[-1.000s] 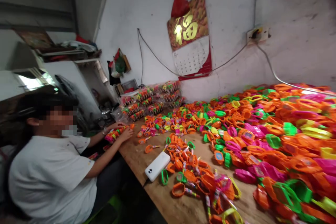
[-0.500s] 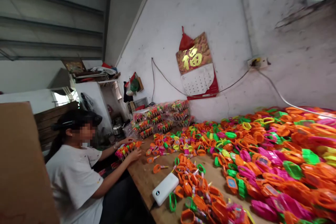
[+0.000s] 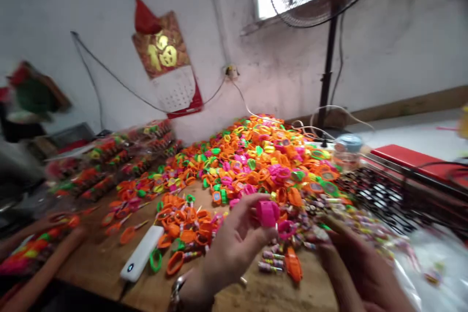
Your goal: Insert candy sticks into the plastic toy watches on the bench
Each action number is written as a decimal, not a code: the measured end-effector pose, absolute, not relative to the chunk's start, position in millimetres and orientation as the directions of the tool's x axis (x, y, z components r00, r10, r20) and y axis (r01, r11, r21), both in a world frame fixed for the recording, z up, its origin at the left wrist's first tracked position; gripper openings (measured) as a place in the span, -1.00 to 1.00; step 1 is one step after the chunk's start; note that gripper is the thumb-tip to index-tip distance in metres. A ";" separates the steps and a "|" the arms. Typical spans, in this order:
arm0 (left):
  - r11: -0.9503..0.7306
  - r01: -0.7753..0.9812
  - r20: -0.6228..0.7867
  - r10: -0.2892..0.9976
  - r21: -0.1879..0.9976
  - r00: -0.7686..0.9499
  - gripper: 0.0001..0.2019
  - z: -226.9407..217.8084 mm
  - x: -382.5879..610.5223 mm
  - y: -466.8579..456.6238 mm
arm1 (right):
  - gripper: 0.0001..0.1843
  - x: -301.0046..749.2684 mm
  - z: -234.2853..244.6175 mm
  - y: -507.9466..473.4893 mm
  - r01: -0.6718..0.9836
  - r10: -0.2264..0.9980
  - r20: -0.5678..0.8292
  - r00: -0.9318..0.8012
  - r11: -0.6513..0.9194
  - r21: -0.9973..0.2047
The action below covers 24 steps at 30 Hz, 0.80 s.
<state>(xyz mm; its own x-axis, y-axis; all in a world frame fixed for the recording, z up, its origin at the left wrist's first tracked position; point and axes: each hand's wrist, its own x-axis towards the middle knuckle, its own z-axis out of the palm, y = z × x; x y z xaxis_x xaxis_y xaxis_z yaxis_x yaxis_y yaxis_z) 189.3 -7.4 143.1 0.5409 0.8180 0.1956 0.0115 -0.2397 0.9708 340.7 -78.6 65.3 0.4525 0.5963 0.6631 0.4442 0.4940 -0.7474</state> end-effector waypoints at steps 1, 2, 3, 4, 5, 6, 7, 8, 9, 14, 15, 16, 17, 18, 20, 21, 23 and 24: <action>-0.263 0.005 0.219 0.816 0.965 0.535 -0.55 146.1 186.6 -5.8 | -0.66 340.3 74.5 -78.8 0.475 0.598 0.675 0.431 0.486 -0.734; -0.298 0.024 0.240 0.811 0.954 0.534 -0.55 148.3 183.5 -5.9 | -0.68 338.2 84.2 -77.5 0.502 0.597 0.696 0.400 0.493 -0.711; -0.334 0.060 0.253 0.810 0.941 0.529 -0.56 149.8 180.3 -7.3 | -0.69 335.0 93.6 -75.6 0.524 0.587 0.723 0.365 0.512 -0.680; -0.368 0.114 0.260 0.814 0.923 0.520 -0.58 150.6 177.1 -9.5 | -0.70 331.6 101.9 -74.0 0.541 0.568 0.751 0.337 0.536 -0.648; -0.408 0.174 0.272 0.815 0.896 0.511 -0.60 151.0 174.2 -12.1 | -0.69 328.6 108.5 -73.0 0.556 0.547 0.775 0.317 0.555 -0.619; -0.455 0.235 0.293 0.813 0.859 0.503 -0.62 151.5 171.7 -14.6 | -0.67 326.3 113.2 -72.8 0.573 0.526 0.796 0.300 0.568 -0.591; -0.509 0.290 0.325 0.802 0.811 0.501 -0.63 152.4 169.8 -16.8 | -0.66 324.8 116.1 -73.4 0.589 0.510 0.811 0.286 0.574 -0.568; -0.566 0.332 0.362 0.781 0.754 0.508 -0.64 153.9 168.7 -18.6 | -0.65 324.2 117.5 -74.5 0.605 0.499 0.821 0.277 0.573 -0.553; -0.623 0.359 0.400 0.749 0.694 0.528 -0.64 156.1 168.2 -20.0 | -0.64 324.3 117.8 -75.9 0.622 0.494 0.825 0.275 0.562 -0.544; -0.811 0.375 0.509 0.577 0.449 0.638 -0.62 169.3 171.4 -23.8 | -0.58 324.3 117.5 -81.0 0.742 0.433 0.864 0.256 0.485 -0.463; -0.827 0.376 0.519 0.557 0.417 0.648 -0.62 170.4 171.7 -24.6 | -0.58 323.4 118.4 -81.4 0.765 0.411 0.877 0.250 0.471 -0.439; -0.837 0.380 0.521 0.544 0.394 0.658 -0.61 170.6 171.6 -25.4 | -0.59 322.4 119.4 -81.7 0.787 0.390 0.888 0.242 0.457 -0.415; -0.843 0.383 0.520 0.536 0.378 0.665 -0.61 170.1 171.0 -26.0 | -0.59 321.3 120.5 -82.2 0.807 0.378 0.898 0.227 0.443 -0.390; -0.843 0.391 0.514 0.537 0.370 0.669 -0.59 169.0 170.1 -26.5 | -0.59 320.3 121.3 -82.9 0.827 0.373 0.905 0.206 0.428 -0.364; -0.820 0.419 0.488 0.569 0.389 0.662 -0.57 166.0 167.2 -26.8 | -0.58 318.5 121.4 -84.8 0.870 0.384 0.913 0.140 0.392 -0.298; -0.798 0.435 0.464 0.598 0.417 0.653 -0.55 164.5 165.5 -26.5 | -0.57 317.6 120.5 -85.9 0.890 0.396 0.912 0.105 0.371 -0.264; -0.737 0.456 0.401 0.662 0.499 0.633 -0.53 161.4 162.2 -25.6 | -0.55 315.6 116.0 -87.7 0.922 0.431 0.901 0.051 0.327 -0.209; -0.704 0.459 0.364 0.689 0.542 0.627 -0.53 159.6 160.7 -25.2 | -0.55 314.4 112.6 -88.5 0.933 0.453 0.891 0.036 0.305 -0.193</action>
